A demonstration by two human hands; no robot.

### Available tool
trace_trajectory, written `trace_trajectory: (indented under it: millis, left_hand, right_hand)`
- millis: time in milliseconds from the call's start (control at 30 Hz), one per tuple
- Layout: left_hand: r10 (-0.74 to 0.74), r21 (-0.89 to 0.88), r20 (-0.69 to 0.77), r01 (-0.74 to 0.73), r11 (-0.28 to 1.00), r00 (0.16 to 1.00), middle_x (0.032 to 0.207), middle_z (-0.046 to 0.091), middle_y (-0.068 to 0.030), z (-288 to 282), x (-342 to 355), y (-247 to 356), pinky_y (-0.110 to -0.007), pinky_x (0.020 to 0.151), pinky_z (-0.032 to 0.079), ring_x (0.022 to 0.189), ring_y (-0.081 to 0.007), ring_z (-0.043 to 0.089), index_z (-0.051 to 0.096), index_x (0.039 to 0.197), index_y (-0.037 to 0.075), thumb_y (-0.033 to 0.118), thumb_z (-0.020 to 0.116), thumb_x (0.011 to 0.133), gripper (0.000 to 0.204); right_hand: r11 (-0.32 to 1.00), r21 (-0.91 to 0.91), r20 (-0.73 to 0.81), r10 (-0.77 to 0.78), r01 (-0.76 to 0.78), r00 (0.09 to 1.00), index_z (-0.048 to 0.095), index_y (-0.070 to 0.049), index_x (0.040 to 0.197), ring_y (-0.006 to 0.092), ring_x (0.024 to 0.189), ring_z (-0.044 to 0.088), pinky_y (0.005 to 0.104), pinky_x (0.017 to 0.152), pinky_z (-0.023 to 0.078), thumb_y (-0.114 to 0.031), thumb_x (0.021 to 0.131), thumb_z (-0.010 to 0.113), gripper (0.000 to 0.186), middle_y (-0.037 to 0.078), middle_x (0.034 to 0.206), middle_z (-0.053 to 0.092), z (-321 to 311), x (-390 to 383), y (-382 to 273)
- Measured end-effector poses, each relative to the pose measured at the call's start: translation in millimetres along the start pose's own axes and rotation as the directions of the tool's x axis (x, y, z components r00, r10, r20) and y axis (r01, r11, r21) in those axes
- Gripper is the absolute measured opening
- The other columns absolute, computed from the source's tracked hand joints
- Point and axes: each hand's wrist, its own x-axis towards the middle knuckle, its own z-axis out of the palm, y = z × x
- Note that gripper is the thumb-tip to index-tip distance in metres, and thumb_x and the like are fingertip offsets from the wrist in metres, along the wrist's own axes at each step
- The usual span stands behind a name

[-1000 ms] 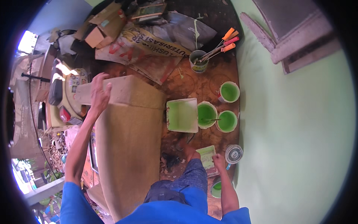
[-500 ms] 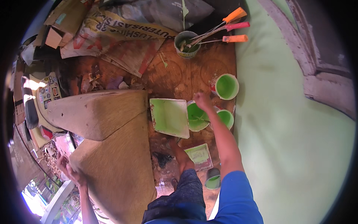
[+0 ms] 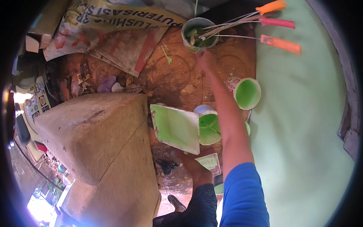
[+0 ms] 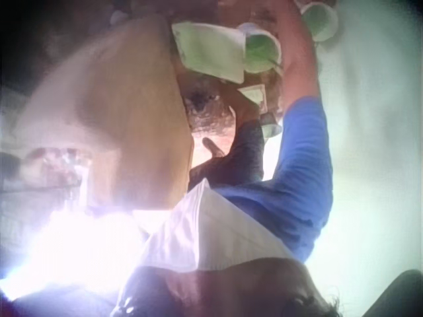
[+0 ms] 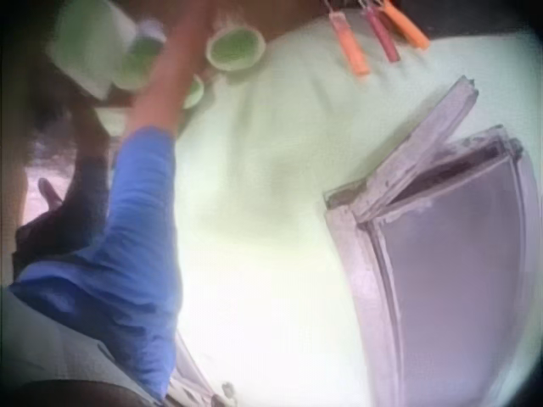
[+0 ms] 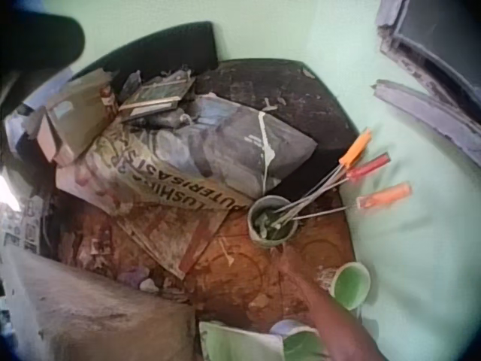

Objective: The person walks onto a porch and sits on the floor. They pick up a paint tray and a bucket of green paint, then use a stick to stir the paint in the bucket. Finally, they pour the mixed green paint from the bucket into the paint tray.

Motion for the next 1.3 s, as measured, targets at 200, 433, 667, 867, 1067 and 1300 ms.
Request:
trace_trajectory:
  millis: [200, 433, 667, 867, 1067, 1300]
  left_hand:
    - [-0.059, 0.036, 0.020, 0.058, 0.998, 0.998, 0.137, 0.032, -0.0220, 25.6, 13.1, -20.8, -0.046, 0.107, 0.020, 0.128, -0.0330, 0.030, 0.042, 0.118, 0.006, 0.052, 0.042, 0.083, 0.058]
    - [-0.110, 0.058, 0.036, 0.107, 0.993, 0.993, 0.137, 0.032, -0.0220, 39.0, 24.8, -41.3, -0.046, 0.107, 0.020, 0.128, -0.0331, 0.030, 0.042, 0.118, 0.006, 0.052, 0.043, 0.083, 0.058]
    - [-0.138, 0.073, 0.051, 0.134, 0.988, 0.989, 0.137, 0.032, -0.0220, 40.7, 33.4, -50.0, -0.046, 0.107, 0.020, 0.128, -0.0331, 0.030, 0.042, 0.118, 0.005, 0.052, 0.043, 0.083, 0.059]
    - [-0.145, 0.066, 0.059, 0.141, 0.988, 0.988, 0.137, 0.032, -0.0221, 37.1, 33.0, -48.5, -0.046, 0.107, 0.020, 0.128, -0.0331, 0.030, 0.042, 0.118, 0.005, 0.053, 0.043, 0.083, 0.059]
    - [-0.141, 0.041, 0.063, 0.138, 0.990, 0.988, 0.137, 0.032, -0.0221, 31.1, 26.9, -44.9, -0.046, 0.107, 0.019, 0.129, -0.0332, 0.029, 0.041, 0.119, 0.005, 0.053, 0.043, 0.082, 0.060]
    - [-0.120, 0.003, 0.069, 0.120, 0.993, 0.990, 0.137, 0.032, -0.0221, 22.2, 20.8, -39.1, -0.046, 0.108, 0.019, 0.129, -0.0332, 0.029, 0.041, 0.119, 0.005, 0.053, 0.044, 0.082, 0.060]
  right_hand:
    - [0.972, -0.220, -0.149, -0.120, 0.086, 0.981, 0.051, 0.007, 0.115, 0.0397, 0.106, 0.052, 0.0412, 0.090, 0.043, -0.037, 0.076, 0.064, 0.061, 0.028, 0.110, 0.055, 47.5, 73.9, 8.1]
    - [0.892, -0.437, 0.073, 0.160, -0.113, 0.984, 0.056, 0.007, 0.107, 0.0365, 0.110, 0.050, 0.0398, 0.092, 0.043, -0.046, 0.065, 0.069, 0.069, 0.028, 0.112, 0.054, 75.1, 124.1, 19.8]
    - [0.936, -0.253, -0.015, 0.251, -0.246, 0.968, 0.064, -0.002, 0.104, 0.0251, 0.093, 0.062, 0.0319, 0.083, 0.047, -0.031, 0.058, 0.076, 0.055, 0.017, 0.103, 0.064, 82.0, 122.4, 16.8]
    - [0.716, 0.538, 0.141, 0.443, -0.444, 0.885, 0.053, 0.006, 0.114, 0.0289, 0.089, 0.063, 0.0334, 0.071, 0.055, 0.005, 0.064, 0.067, 0.052, 0.019, 0.107, 0.059, 62.0, 109.5, 10.1]
    - [0.504, 0.743, 0.233, 0.421, -0.440, 0.877, 0.034, 0.006, 0.128, 0.0297, 0.085, 0.064, 0.0299, 0.068, 0.058, 0.012, 0.070, 0.062, 0.064, 0.021, 0.106, 0.057, -1.5, 78.4, 22.8]
    - [0.387, 0.828, 0.271, 0.357, -0.405, 0.894, 0.035, 0.003, 0.126, 0.0298, 0.087, 0.064, 0.0280, 0.068, 0.058, 0.010, 0.076, 0.059, 0.056, 0.021, 0.107, 0.057, -58.5, 36.2, 36.1]
